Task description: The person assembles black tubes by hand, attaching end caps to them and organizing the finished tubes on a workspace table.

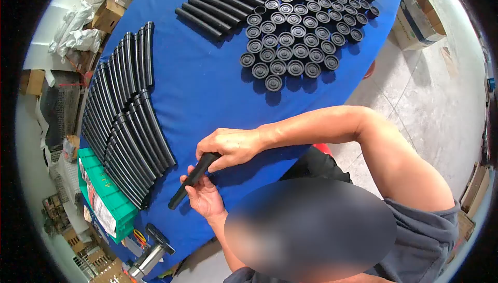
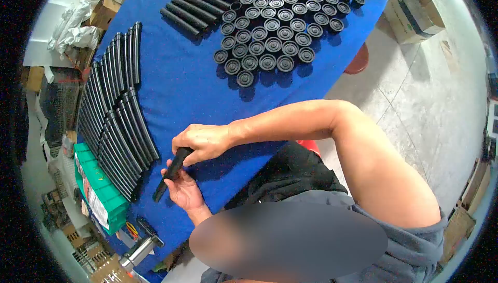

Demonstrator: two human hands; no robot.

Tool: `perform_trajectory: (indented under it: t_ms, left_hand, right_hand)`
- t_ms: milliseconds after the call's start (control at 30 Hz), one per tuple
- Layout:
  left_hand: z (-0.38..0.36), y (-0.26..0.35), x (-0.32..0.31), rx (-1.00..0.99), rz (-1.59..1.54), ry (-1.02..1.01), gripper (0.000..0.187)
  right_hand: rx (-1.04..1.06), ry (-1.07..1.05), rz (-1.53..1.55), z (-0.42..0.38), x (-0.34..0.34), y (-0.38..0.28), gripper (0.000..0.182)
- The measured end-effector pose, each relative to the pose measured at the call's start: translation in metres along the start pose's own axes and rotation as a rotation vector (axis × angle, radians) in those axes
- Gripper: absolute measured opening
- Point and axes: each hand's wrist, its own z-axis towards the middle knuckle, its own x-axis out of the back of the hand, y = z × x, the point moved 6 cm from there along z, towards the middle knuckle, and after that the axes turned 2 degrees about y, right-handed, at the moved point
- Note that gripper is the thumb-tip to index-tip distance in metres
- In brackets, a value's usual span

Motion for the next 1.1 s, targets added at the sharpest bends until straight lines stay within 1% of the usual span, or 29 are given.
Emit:
perform_trajectory:
  t_ms: [67, 100, 133, 167, 200, 233, 333, 400, 500, 633, 700, 733, 767, 833, 867, 967, 1100]
  left_hand:
    - [0.001, -0.001, -0.001, -0.055, 0.051, 0.017, 0.029]
    - [0.001, -0.001, -0.001, -0.05, 0.049, 0.005, 0.029]
    - [0.001, 0.0, -0.002, -0.045, 0.048, -0.007, 0.029]
    - [0.001, 0.0, -0.002, -0.039, 0.048, -0.018, 0.029]
    - [0.002, -0.002, -0.007, -0.008, -0.014, -0.094, 0.027]
    - [0.002, -0.002, -0.006, -0.015, 0.001, -0.094, 0.027]
    - [0.0, -0.001, -0.002, -0.044, 0.034, -0.085, 0.026]
    - [0.001, -0.002, -0.003, -0.025, 0.005, -0.101, 0.027]
    - [-0.001, -0.003, -0.004, -0.025, -0.011, -0.09, 0.03]
    - [0.002, -0.007, -0.012, -0.013, 0.027, -0.071, 0.034]
    - [0.004, -0.005, -0.01, 0.01, -0.012, -0.116, 0.034]
    - [0.004, -0.004, -0.007, 0.015, -0.033, -0.143, 0.033]
    - [0.004, -0.004, -0.007, 0.019, -0.054, -0.169, 0.033]
    - [0.004, -0.003, -0.003, 0.016, -0.027, -0.121, 0.03]
    - [0.004, -0.002, -0.002, 0.013, -0.013, -0.097, 0.028]
    - [0.004, -0.004, -0.008, -0.02, 0.027, -0.111, 0.028]
    - [0.003, -0.003, -0.006, 0.001, -0.029, -0.096, 0.026]
  right_hand:
    - [0.062, 0.018, -0.007, 0.004, -0.001, -0.002, 0.039]
    - [0.092, 0.025, -0.011, 0.005, 0.001, -0.004, 0.04]
    - [-0.064, -0.1, 0.028, 0.001, -0.003, 0.004, 0.038]
    - [-0.155, -0.113, 0.095, 0.0, -0.002, 0.005, 0.038]
    - [-0.243, -0.124, 0.163, -0.001, -0.003, 0.008, 0.037]
    - [-0.329, -0.135, 0.232, -0.001, -0.005, 0.011, 0.036]
    - [-0.243, -0.079, 0.187, 0.0, -0.006, 0.016, 0.032]
    - [-0.188, -0.045, 0.137, 0.001, -0.006, 0.015, 0.031]
    - [-0.241, -0.062, 0.201, 0.0, -0.005, 0.012, 0.028]
    - [0.066, -0.002, -0.062, -0.001, -0.005, 0.006, 0.031]
    - [0.254, 0.028, -0.174, -0.005, -0.004, -0.007, 0.033]
    - [0.237, -0.019, -0.163, -0.007, -0.008, -0.006, 0.034]
    - [0.242, -0.002, -0.133, -0.006, -0.007, -0.006, 0.033]
    - [0.251, 0.034, -0.073, -0.002, -0.006, -0.005, 0.031]
    - [0.044, -0.074, -0.01, 0.0, -0.005, -0.002, 0.03]
    - [-0.038, -0.065, -0.01, 0.001, -0.006, 0.009, 0.028]
    - [0.062, -0.011, -0.042, 0.0, -0.008, 0.009, 0.028]
